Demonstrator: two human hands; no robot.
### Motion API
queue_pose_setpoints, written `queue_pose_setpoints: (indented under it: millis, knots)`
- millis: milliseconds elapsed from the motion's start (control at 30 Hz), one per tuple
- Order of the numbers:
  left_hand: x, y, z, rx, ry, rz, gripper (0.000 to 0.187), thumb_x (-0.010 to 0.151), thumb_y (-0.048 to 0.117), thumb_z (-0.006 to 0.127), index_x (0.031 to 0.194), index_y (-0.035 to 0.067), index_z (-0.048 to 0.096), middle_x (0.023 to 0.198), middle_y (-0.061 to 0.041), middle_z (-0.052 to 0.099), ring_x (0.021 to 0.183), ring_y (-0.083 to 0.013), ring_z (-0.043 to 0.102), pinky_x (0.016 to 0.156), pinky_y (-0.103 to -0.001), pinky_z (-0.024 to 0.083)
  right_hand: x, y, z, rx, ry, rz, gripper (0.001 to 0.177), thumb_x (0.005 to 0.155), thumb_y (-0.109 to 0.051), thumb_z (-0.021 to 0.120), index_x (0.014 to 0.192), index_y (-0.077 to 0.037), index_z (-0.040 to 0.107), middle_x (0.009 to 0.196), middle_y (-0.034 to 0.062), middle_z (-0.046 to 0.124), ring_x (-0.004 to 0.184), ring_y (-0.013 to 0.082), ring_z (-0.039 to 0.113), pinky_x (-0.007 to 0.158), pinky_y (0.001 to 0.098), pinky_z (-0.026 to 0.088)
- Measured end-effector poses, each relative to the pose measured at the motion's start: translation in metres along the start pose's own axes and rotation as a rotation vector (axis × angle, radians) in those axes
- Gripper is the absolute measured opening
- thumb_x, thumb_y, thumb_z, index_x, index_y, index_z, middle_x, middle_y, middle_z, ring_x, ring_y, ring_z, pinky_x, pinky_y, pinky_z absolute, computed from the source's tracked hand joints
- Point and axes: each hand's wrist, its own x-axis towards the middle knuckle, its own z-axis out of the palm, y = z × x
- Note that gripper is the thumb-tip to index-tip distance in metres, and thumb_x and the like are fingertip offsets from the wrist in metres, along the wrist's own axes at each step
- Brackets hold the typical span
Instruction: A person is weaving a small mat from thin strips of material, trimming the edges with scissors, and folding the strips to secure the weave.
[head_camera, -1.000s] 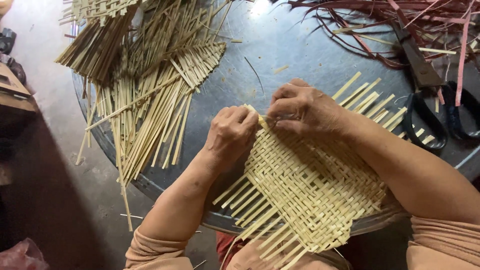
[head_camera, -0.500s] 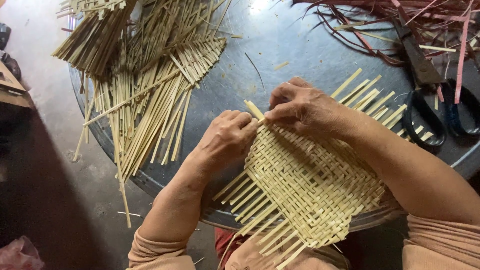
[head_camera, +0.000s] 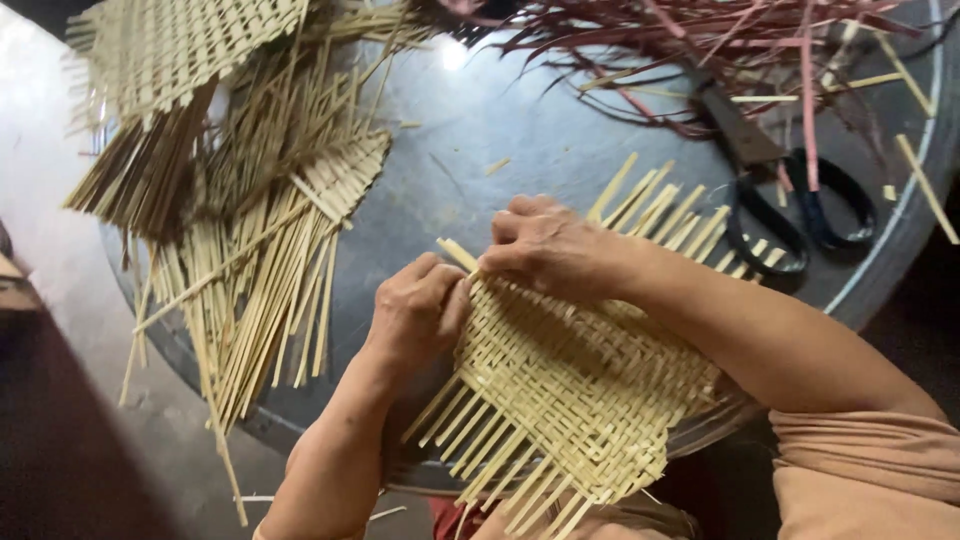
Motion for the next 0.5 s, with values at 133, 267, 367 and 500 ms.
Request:
queue_pose_setpoints:
  millis: [133,267,367,500]
  knots:
    - [0.003,0.004,0.002,-0.108,0.054,-0.24,0.013,0.076,0.02,0.056,0.066,0.013,0.059,0.056,-0.005,0.046,0.052,-0.0221,0.055,0.047,-0.032,0.043,0.001,0.004,0.003,0.068,-0.016,0.063,0.013,0.074,-0.015,0.055,0.083,-0.023,0.051,0.069,0.0041,0.044,0.068,0.0269,0.049,0.062,0.0389,0.043]
    - [0.006,0.03,-0.006,-0.415,0.104,-0.544,0.008,0.071,0.012,0.059,0.065,0.009,0.062,0.051,-0.004,0.051,0.047,-0.0123,0.051,0.042,-0.025,0.04,0.003,0.006,0.0,0.216,-0.021,0.139,0.019,0.071,-0.011,0.061,0.083,-0.023,0.051,0.065,0.0032,0.045,0.062,0.0264,0.053,0.059,0.0377,0.044]
    - [0.006,0.027,-0.006,-0.592,0.097,-0.641,0.005,0.068,0.008,0.061,0.066,0.005,0.063,0.048,-0.004,0.053,0.046,-0.0087,0.048,0.04,-0.023,0.039,0.002,0.003,-0.007,0.308,-0.007,0.174,0.021,0.071,-0.011,0.062,0.085,-0.023,0.051,0.066,0.0014,0.045,0.062,0.025,0.055,0.058,0.0366,0.045]
    - [0.002,0.007,-0.001,-0.821,-0.049,-0.665,0.011,0.075,0.008,0.056,0.076,0.0,0.064,0.055,-0.006,0.057,0.051,-0.0089,0.054,0.044,-0.022,0.046,0.002,-0.002,-0.022,0.367,0.001,0.142,0.018,0.073,-0.009,0.062,0.084,-0.019,0.054,0.066,0.0046,0.046,0.062,0.0262,0.055,0.058,0.0351,0.047]
